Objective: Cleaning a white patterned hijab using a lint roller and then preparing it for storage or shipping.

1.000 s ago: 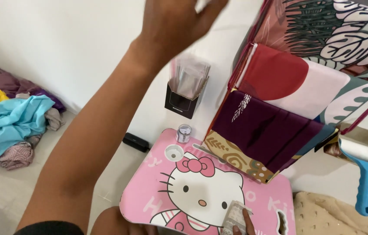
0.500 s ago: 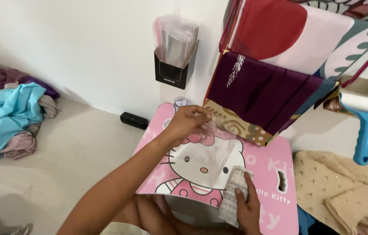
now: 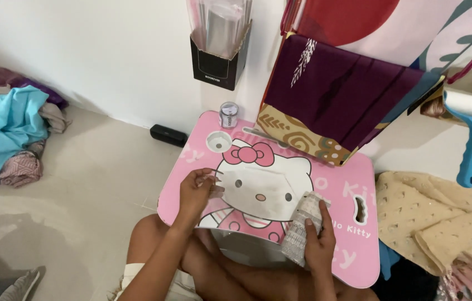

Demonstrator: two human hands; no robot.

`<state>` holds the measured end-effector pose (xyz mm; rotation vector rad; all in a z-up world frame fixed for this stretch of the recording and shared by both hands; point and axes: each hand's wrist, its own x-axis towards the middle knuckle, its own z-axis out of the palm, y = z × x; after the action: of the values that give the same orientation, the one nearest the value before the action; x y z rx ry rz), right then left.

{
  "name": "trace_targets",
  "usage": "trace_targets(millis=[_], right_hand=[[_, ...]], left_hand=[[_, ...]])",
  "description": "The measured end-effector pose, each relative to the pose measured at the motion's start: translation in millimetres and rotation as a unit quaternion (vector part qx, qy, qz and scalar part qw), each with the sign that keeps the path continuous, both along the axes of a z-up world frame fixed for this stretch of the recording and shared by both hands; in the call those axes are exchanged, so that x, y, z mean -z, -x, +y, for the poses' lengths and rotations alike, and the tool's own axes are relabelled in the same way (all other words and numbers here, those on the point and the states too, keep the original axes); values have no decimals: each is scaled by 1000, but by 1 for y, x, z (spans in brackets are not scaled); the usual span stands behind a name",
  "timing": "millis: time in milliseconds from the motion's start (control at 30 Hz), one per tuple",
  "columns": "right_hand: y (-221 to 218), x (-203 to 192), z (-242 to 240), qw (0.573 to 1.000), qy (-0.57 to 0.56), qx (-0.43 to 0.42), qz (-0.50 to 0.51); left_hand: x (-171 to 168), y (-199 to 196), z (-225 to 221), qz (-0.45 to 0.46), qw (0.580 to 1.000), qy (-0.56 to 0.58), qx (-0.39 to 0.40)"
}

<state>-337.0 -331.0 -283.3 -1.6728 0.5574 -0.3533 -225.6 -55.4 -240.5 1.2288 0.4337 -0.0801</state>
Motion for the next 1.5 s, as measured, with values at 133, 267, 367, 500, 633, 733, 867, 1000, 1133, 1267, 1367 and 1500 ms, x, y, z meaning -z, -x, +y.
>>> trace_targets(millis=[133, 267, 367, 500, 633, 733, 867, 1000, 1133, 1267, 1367, 1500], right_hand=[[1, 1, -1, 1000, 10, 2, -2], [4, 5, -3, 998, 50, -13, -37], [2, 5, -2, 998, 53, -9, -41], [1, 7, -1, 999, 13, 3, -39], [1, 0, 1, 998, 53, -6, -40], [2, -4, -1, 999, 4, 15, -35], [-1, 5, -9, 994, -70, 38, -74], [-4, 19, -14, 988, -114, 47, -98], [-3, 19, -12, 990, -94, 39, -102], [-3, 21, -14, 994, -51, 21, -99], [-1, 11, -7, 995, -22, 18, -90], [1, 2, -2, 996, -27, 23, -78]], left_hand=[[17, -21, 22, -28, 980, -188, 49], [61, -65, 32, -249, 784, -556, 121], [56, -67, 12, -325, 622, -708, 82], [45, -26, -40, -311, 617, -697, 188], [93, -20, -60, -323, 576, -710, 247], [77, -30, -47, -394, 571, -601, 397], [50, -39, -21, -427, 572, -526, 461], [8, -16, -3, -359, 590, -492, 530], [19, 0, 4, -382, 595, -497, 504], [48, 16, 0, -417, 623, -508, 423], [59, 17, -2, -433, 624, -502, 414], [59, 6, -4, -480, 640, -449, 398]])
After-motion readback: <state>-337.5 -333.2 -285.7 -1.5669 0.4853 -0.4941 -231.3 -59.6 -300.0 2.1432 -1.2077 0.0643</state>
